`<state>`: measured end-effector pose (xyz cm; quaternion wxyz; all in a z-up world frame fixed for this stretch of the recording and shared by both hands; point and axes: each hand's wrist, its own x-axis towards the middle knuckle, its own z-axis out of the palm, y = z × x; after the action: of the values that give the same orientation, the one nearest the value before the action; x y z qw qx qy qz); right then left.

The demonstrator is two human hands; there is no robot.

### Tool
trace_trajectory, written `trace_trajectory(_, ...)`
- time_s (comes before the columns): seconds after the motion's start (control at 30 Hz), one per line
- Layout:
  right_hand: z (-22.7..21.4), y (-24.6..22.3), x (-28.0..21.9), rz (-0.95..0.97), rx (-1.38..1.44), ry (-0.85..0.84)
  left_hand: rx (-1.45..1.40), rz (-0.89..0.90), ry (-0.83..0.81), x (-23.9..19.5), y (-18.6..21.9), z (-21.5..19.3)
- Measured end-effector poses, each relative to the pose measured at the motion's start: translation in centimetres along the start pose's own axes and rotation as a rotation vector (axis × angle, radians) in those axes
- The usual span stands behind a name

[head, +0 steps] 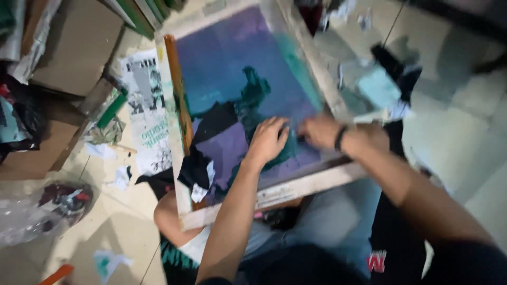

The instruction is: Applying small pieces of tape to a screen printing frame to mask off areas around the design.

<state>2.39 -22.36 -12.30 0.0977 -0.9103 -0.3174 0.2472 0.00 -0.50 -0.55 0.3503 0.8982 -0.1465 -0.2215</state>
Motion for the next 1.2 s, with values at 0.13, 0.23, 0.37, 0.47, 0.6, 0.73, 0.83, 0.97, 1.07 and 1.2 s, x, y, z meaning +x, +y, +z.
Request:
trace_trajectory(0.13, -4.2, -1.3, 0.2, 0.038, 0.099, -0.004, -0.012, -0.008, 0.007, 0.1, 0.1, 0.4)
trace_trajectory(0.23, -6.1, -0.3, 2.6, 0.036, 0.079, 0.125, -0.04, 0.012, 0.055, 0.5, 0.3, 0.4)
trace_trajectory(0.37, -4.8, -3.8, -3.4, 0.067, 0.012, -0.065, -0.029, -0.01, -0.002, -0.2, -0.2, 0.2)
trace_trajectory(0.47, -4.5, -4.2, -5.2, 0.139, 0.072, -0.123, 0.003, 0.036, 0.043, 0.9, -0.7, 0.7)
trace_trajectory(0.6, -2.4, -0.2, 2.9, 0.079, -0.093, 0.192, 0.158, 0.055, 0.092, 0.8, -1.1, 2.5)
trace_trajectory(0.73, -2.4, -2.4, -1.0, 0.078, -0.018, 0.152, 0.161, -0.023, 0.052, 0.4, -1.4, 3.4)
trace_trajectory(0.83, -4.0, -4.3, -5.7, 0.132, 0.054, -0.03, 0.184, 0.017, 0.108, 0.8, 0.0, 1.7)
trace_trajectory(0.97, -4.6, -3.6, -1.4, 0.221, 0.129, 0.021, 0.244, 0.044, 0.217, 0.3, -0.8, 2.1)
trace_trajectory(1.07, -4.3, -0.5, 2.2, 0.226, 0.127, 0.107, 0.22, 0.031, 0.267, 0.3, -1.5, 1.0)
trace_trajectory(1.2, -6.2, -2.8, 1.0, 0.174, 0.113, 0.054, 0.179, -0.011, 0.289, 0.2, -1.4, 0.7)
